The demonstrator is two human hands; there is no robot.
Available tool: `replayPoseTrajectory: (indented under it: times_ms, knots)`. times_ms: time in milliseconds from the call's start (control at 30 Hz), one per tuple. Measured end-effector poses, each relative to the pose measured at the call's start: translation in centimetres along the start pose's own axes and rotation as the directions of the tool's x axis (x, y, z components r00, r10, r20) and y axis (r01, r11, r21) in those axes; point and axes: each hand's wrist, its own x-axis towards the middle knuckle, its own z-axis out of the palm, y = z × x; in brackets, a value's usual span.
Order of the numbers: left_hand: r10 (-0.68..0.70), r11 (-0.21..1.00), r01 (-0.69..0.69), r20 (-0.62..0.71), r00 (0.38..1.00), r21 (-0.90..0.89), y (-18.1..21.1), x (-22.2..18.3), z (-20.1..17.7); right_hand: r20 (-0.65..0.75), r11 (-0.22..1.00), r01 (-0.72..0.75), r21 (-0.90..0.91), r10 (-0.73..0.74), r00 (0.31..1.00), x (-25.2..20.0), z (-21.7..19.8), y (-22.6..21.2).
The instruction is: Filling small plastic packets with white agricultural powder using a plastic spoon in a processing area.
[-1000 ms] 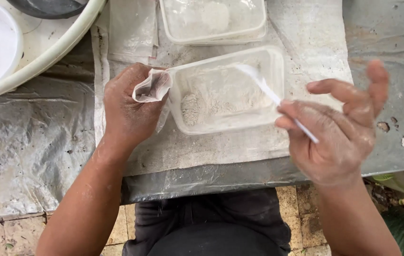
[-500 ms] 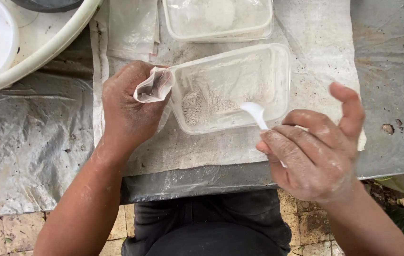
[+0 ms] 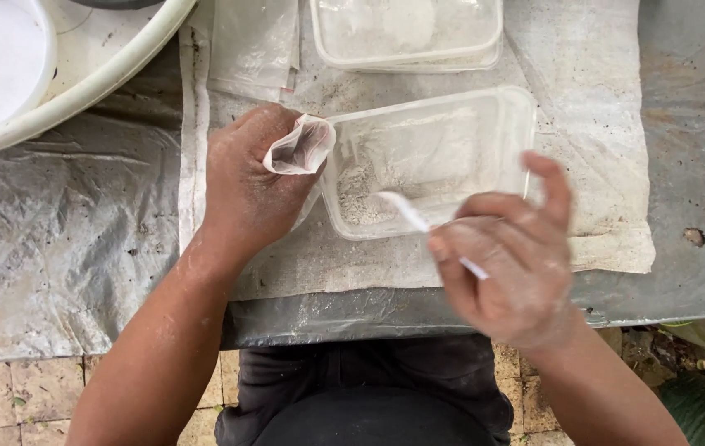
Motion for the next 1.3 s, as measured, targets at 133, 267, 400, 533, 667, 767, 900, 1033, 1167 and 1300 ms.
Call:
replayPoseTrajectory:
  times_ms: [133, 267, 400, 533, 667, 767, 900, 1033, 1167, 1300]
  knots:
    - [-0.001, 1.0, 0.001, 0.003, 1.0, 0.003, 0.0, 0.1, 0.1, -0.051, 0.998, -0.005, 0.066, 0.009, 0.999, 0.3, -0.4, 0.9]
    - [-0.077, 0.996, 0.076, 0.016, 0.997, 0.046, 0.3, 0.4, 0.3, -0.071, 1.0, -0.006, -0.006, 0.006, 0.997, 0.7, 0.7, 1.7]
    - [-0.118, 0.99, 0.115, 0.043, 0.992, 0.082, -0.1, 0.7, 0.5, -0.048, 0.994, -0.054, 0.092, 0.058, 0.997, 0.4, 0.7, 3.2]
    - [-0.146, 0.988, 0.142, 0.076, 0.986, 0.059, 0.5, 1.6, 0.7, -0.006, 0.946, -0.187, 0.263, 0.195, 0.981, 0.9, 0.0, 7.4]
    - [-0.3, 0.95, 0.285, 0.111, 0.948, 0.132, 0.8, 2.2, 0.4, 0.084, 0.76, -0.515, 0.396, 0.529, 0.845, 0.1, 0.2, 8.9]
    - [-0.34, 0.933, 0.314, 0.151, 0.928, 0.174, 1.0, 2.5, 0.3, 0.11, 0.631, -0.616, 0.471, 0.651, 0.751, -1.0, 1.0, 9.0]
    - [-0.48, 0.876, 0.44, 0.264, 0.837, 0.199, 1.7, 2.8, 0.6, 0.236, 0.344, -0.649, 0.679, 0.735, 0.636, -1.8, 2.2, 9.6]
    - [-0.373, 0.92, 0.317, 0.265, 0.889, 0.231, 2.1, 2.8, 0.2, 0.309, 0.246, -0.634, 0.733, 0.71, 0.633, -1.6, 3.3, 9.2]
    - [-0.403, 0.915, 0.39, 0.176, 0.898, 0.103, 2.9, 2.8, -0.3, 0.274, 0.33, -0.62, 0.712, 0.683, 0.677, -1.3, 4.3, 8.3]
    - [-0.45, 0.893, 0.435, 0.187, 0.873, 0.118, 2.2, 2.2, -0.5, 0.288, 0.346, -0.625, 0.7, 0.664, 0.691, -0.4, 3.9, 8.1]
